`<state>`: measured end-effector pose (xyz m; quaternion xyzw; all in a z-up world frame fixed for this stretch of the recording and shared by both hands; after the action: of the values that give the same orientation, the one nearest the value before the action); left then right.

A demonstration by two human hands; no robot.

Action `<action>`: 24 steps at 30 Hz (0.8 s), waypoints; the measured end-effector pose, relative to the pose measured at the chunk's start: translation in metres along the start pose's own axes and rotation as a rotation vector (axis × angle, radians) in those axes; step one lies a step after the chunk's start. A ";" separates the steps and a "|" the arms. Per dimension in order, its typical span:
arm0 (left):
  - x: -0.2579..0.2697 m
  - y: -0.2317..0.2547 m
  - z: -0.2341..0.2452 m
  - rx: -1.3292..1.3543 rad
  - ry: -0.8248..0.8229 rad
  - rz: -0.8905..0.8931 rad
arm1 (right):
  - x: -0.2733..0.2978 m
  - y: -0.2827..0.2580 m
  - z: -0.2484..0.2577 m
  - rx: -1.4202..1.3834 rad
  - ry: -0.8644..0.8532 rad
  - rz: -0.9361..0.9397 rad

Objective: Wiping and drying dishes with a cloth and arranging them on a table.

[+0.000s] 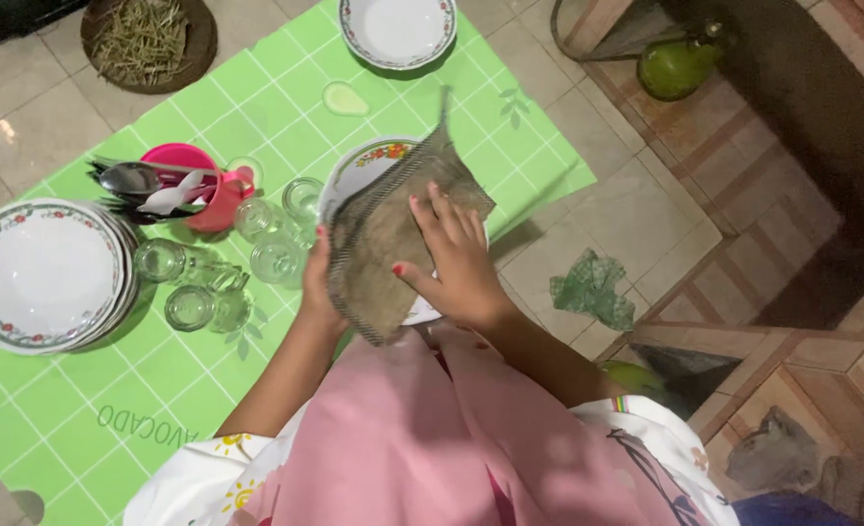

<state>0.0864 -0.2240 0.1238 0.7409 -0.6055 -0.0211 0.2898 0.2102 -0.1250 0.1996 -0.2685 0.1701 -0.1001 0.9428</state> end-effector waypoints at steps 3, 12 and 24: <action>-0.010 -0.021 0.011 -0.109 -0.023 -0.035 | -0.017 0.016 -0.028 0.017 -0.011 -0.113; -0.004 -0.030 0.002 -0.152 -0.026 0.023 | -0.005 -0.006 -0.055 -0.092 -0.237 0.080; 0.001 -0.019 0.008 -0.197 0.068 -0.156 | 0.026 0.053 -0.014 0.064 -0.217 -0.168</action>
<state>0.1001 -0.2261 0.1092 0.7540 -0.5309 -0.0778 0.3789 0.2338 -0.0943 0.1528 -0.2608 0.0407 -0.1543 0.9521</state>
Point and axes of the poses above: each hand's wrist, its own x-axis away from the middle knuckle, its own z-axis out of the back of the hand, y = z × x, the point moved 8 cm from there along -x, towards the middle knuckle, and after that the axes turned 11 degrees about z, right-handed, at the moved point
